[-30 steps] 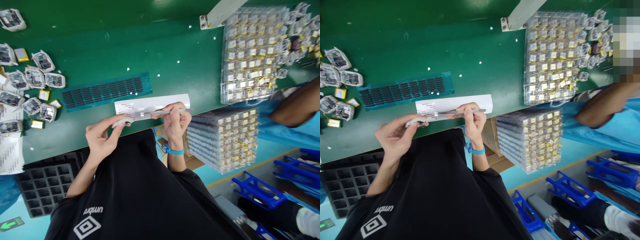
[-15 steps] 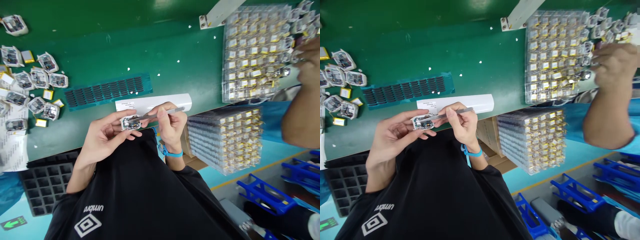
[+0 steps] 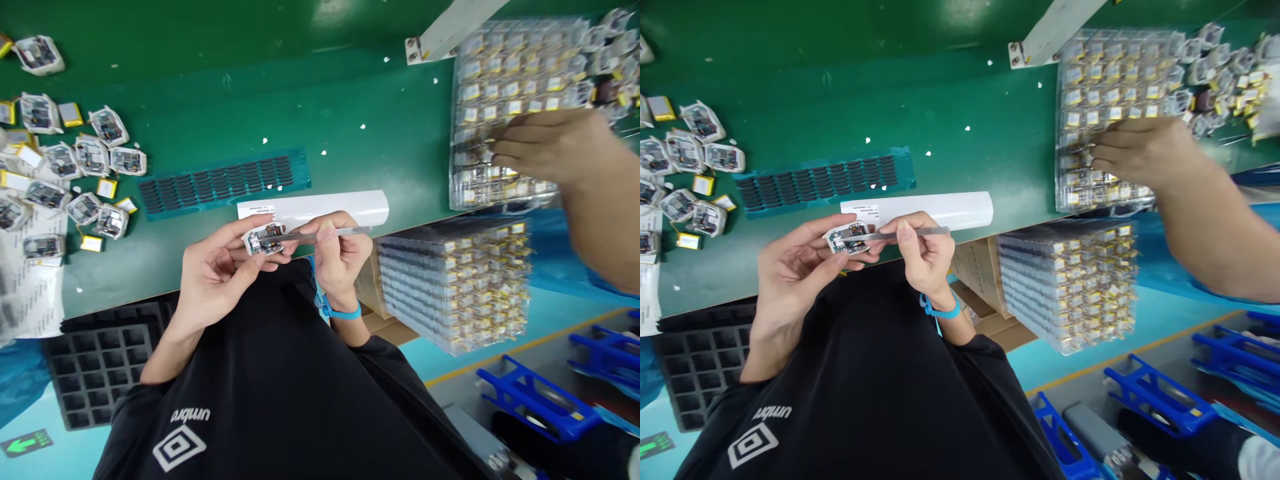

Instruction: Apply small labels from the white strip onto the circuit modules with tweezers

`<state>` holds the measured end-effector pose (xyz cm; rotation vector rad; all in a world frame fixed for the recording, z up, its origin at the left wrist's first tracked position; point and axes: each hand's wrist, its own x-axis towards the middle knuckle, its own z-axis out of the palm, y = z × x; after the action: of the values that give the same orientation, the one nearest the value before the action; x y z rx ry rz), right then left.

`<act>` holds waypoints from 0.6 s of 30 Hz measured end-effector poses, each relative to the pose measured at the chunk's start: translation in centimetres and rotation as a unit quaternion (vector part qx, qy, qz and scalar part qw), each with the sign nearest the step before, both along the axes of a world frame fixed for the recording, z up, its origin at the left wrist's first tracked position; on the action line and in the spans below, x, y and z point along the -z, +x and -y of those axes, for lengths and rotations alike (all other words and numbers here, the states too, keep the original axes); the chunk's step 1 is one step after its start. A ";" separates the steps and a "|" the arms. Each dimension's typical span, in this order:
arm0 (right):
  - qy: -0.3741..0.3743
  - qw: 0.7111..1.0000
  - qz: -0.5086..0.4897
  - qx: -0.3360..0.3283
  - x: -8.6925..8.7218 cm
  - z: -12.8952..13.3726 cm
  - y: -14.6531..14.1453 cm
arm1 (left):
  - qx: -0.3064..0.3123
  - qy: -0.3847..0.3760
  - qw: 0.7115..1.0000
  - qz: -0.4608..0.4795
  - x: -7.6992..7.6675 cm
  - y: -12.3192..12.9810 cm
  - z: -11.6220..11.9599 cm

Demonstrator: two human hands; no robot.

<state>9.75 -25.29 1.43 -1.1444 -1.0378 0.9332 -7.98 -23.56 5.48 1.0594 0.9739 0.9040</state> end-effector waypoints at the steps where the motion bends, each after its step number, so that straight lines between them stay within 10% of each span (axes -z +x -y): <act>1: -0.003 1.000 0.002 0.005 0.1 0.0 0.0 | -0.007 0.002 1.000 0.004 0.1 0.1 0.1; 11: 0.003 0.997 0.057 0.045 0.6 0.5 0.1 | -0.055 0.019 0.996 -0.063 1.0 0.8 0.5; 15: 0.038 0.987 0.109 0.114 1.4 -0.9 4.0 | -0.021 0.038 0.994 -0.099 1.3 0.8 -0.6; 18: 0.014 0.971 0.238 0.025 1.7 -2.8 7.7 | 0.024 0.132 0.977 -0.167 1.9 1.1 -2.4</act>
<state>17.41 -22.47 -0.26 -1.4012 -1.3939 0.6097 -6.89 -21.16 3.55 1.4894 1.1190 0.8461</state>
